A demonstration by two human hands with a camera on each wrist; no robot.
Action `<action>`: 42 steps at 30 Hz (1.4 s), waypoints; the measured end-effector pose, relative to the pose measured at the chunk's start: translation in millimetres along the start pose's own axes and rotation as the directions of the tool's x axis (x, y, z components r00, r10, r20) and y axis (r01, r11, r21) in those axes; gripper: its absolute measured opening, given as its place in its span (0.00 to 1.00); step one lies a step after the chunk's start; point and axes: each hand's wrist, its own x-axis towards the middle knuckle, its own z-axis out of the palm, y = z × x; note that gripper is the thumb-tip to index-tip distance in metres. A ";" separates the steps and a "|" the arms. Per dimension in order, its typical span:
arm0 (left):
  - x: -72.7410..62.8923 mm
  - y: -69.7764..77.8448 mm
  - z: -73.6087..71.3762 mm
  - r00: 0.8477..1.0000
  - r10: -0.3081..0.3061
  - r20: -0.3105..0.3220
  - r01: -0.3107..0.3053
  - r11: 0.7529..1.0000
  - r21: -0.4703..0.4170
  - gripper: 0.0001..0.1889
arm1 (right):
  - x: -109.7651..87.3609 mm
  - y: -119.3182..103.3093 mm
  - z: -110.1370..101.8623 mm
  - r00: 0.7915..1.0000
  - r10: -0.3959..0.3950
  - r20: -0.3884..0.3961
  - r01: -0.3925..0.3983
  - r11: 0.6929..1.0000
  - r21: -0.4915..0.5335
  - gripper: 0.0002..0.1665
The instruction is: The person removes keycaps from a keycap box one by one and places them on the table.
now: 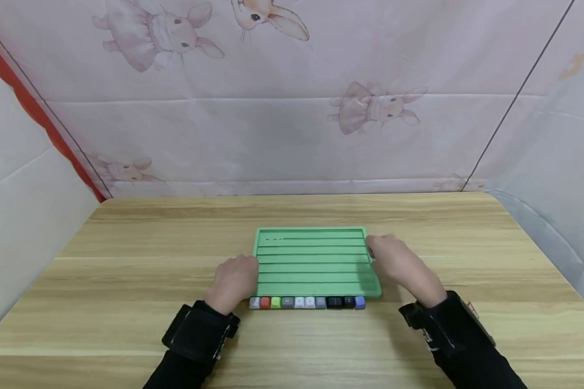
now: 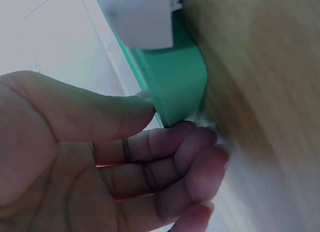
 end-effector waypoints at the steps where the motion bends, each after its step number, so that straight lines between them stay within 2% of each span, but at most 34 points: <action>1: 0.0 -0.1 -0.1 1.000 0.000 0.002 0.000 1.000 0.000 0.07 | -1.8 -1.5 0.1 1.000 0.001 0.006 -0.001 1.000 -0.003 0.12; 8: 0.1 -0.4 -0.2 1.000 -0.003 0.005 0.003 1.000 -0.001 0.06 | -14.4 -10.1 0.7 1.000 -0.001 0.026 0.002 1.000 -0.008 0.22; 13: 0.8 -0.9 0.7 1.000 0.001 -0.004 -0.001 1.000 0.000 0.05 | -22.8 -15.3 3.2 1.000 -0.019 0.019 0.020 1.000 -0.012 0.25; 23: -0.5 -1.3 0.8 0.999 0.012 -0.032 -0.012 1.000 -0.002 0.05 | -33.6 -23.4 10.0 0.999 0.004 -0.044 -0.003 1.000 0.015 0.23; 29: -1.4 -0.3 0.0 0.999 0.014 -0.032 -0.014 1.000 0.002 0.06 | -37.1 -24.8 13.3 0.997 -0.020 -0.079 0.019 1.000 -0.019 0.22; 42: -0.3 -1.1 2.7 0.999 0.017 -0.046 -0.017 1.000 0.013 0.06 | -42.1 -26.9 19.3 0.997 -0.024 -0.069 0.022 0.999 -0.041 0.18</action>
